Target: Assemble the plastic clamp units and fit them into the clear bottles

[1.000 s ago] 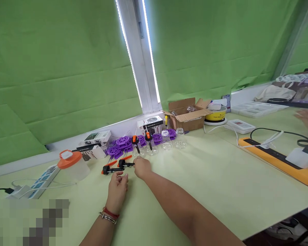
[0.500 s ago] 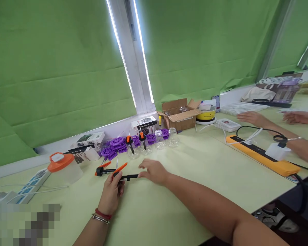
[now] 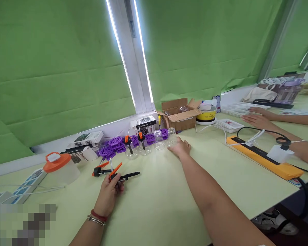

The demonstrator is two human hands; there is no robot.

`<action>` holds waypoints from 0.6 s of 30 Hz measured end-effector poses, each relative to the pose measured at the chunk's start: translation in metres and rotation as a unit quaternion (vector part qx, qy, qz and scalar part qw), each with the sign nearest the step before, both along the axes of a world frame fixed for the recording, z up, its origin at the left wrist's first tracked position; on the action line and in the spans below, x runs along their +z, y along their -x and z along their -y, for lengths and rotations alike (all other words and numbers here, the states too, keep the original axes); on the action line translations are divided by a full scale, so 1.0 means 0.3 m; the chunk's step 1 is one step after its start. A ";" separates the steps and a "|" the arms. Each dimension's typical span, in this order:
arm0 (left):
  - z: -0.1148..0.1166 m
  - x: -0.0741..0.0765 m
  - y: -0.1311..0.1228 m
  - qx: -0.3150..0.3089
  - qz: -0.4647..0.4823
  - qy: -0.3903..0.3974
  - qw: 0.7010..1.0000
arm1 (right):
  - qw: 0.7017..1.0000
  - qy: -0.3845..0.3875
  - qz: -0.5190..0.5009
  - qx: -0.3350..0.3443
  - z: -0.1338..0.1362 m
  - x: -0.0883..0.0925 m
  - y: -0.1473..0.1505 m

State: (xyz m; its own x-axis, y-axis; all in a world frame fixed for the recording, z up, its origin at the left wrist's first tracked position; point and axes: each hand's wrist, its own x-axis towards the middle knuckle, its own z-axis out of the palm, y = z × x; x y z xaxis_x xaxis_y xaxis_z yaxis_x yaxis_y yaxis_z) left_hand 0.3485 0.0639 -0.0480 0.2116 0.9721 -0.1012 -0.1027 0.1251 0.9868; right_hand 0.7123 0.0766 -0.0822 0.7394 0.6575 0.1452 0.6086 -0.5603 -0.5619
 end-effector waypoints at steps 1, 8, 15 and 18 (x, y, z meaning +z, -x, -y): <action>-0.001 -0.002 0.000 0.001 -0.001 0.001 1.000 | 1.000 -0.001 0.004 -0.006 -0.003 -0.002 0.002; 0.002 0.000 -0.008 0.010 0.012 0.001 1.000 | 0.983 -0.152 -0.056 -0.081 0.047 0.025 0.001; -0.003 0.013 -0.006 0.009 0.027 0.004 1.000 | 0.957 -0.250 0.020 0.146 0.155 0.184 0.115; -0.009 0.015 -0.001 0.008 0.031 0.011 0.999 | 0.942 -0.179 0.032 0.281 0.189 0.205 0.183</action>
State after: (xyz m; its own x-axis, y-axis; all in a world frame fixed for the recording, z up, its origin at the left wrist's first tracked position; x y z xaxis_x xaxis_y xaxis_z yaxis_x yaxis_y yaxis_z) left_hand 0.3488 0.0666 -0.0435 0.2020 0.9733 -0.1090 -0.1649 0.1435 0.9758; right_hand 0.6575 0.0199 -0.0206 0.2710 0.8427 0.4653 0.7916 0.0799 -0.6058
